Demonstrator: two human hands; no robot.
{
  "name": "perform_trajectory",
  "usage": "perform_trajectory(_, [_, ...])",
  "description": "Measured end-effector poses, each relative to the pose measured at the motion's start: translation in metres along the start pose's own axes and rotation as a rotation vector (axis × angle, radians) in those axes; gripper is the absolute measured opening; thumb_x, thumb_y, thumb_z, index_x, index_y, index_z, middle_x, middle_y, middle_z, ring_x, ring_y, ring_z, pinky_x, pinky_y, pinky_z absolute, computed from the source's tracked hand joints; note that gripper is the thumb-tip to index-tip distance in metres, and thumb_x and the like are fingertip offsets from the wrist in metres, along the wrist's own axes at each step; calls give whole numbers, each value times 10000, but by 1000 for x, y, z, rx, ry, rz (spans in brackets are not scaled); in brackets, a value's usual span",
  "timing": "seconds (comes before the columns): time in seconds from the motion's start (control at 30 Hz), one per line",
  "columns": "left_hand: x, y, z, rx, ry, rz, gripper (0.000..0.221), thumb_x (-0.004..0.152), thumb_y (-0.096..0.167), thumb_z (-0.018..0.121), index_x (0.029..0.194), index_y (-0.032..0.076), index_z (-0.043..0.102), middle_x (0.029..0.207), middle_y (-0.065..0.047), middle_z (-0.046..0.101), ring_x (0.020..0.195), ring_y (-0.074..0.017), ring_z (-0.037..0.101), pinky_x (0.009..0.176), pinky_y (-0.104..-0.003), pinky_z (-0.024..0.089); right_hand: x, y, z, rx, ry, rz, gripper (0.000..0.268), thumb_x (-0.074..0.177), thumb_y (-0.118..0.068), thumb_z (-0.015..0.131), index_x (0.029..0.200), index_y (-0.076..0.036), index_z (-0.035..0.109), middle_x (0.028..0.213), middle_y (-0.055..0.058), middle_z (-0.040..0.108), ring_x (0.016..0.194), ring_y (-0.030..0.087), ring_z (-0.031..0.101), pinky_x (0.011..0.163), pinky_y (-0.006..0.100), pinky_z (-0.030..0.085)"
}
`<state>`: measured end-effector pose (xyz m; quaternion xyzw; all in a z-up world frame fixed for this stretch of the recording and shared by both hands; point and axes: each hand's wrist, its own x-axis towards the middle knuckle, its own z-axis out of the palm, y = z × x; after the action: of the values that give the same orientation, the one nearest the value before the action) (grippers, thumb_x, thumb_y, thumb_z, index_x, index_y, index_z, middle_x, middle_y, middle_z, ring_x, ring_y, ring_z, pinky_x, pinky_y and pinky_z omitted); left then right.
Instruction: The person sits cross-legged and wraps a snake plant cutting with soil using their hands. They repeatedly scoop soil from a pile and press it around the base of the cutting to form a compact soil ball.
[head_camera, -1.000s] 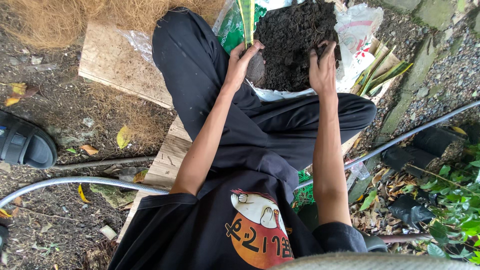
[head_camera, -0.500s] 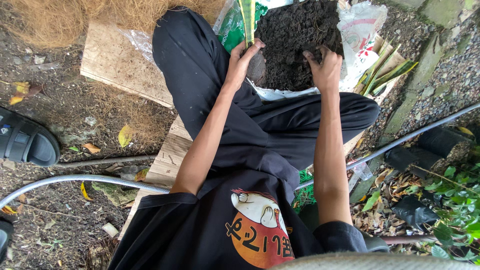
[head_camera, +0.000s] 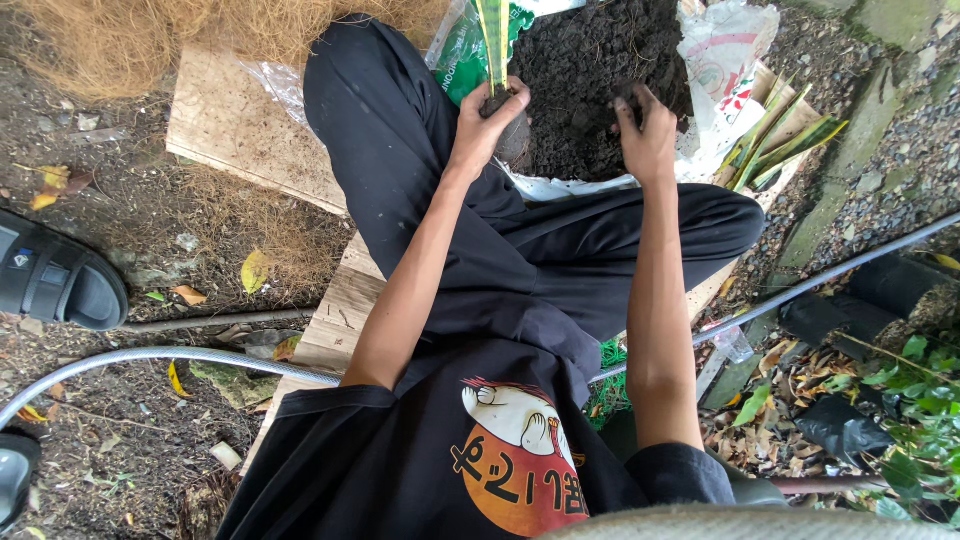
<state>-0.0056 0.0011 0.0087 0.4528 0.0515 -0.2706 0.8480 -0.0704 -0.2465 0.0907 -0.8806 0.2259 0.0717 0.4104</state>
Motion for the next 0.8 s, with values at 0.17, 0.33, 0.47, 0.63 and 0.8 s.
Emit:
perform_trajectory(0.17, [0,3,0,36,1,22,82,961,21,693,1041,11,680,971,-40,676,801,-132,689,746,-316,588,-5,5,0,127,41,-144,384,1005,-28,658,1372,61,591,1113,140,740,840,134,739,713,271,617])
perform_trajectory(0.33, [1,5,-2,58,3,10,106,944,-18,634,1044,0,664,999,-64,681,791,-156,708,733,-331,606,-8,5,3,302,38,71,167,1086,-62,619,1240,-10,660,1037,76,710,823,119,693,712,252,576])
perform_trajectory(0.47, [1,3,-2,60,-5,12,138,951,-16,622,1084,-8,659,1019,-77,670,809,-161,709,755,-344,619,-10,13,8,602,81,155,163,1057,-40,596,1210,-20,649,1043,60,685,810,121,667,673,241,537])
perform_trajectory(0.63, [2,3,-1,102,-21,-2,163,972,-11,618,1131,-22,656,995,-101,656,818,-180,704,777,-355,609,-7,26,18,805,126,110,171,1051,-24,593,1195,3,682,1095,69,695,856,130,660,732,259,562])
perform_trajectory(0.8, [2,7,11,16,-61,-2,227,966,7,592,1188,-25,626,1045,-113,677,855,-217,733,806,-383,621,-5,19,35,903,147,114,187,1063,-37,556,1173,-4,704,1078,83,720,883,146,689,793,269,599])
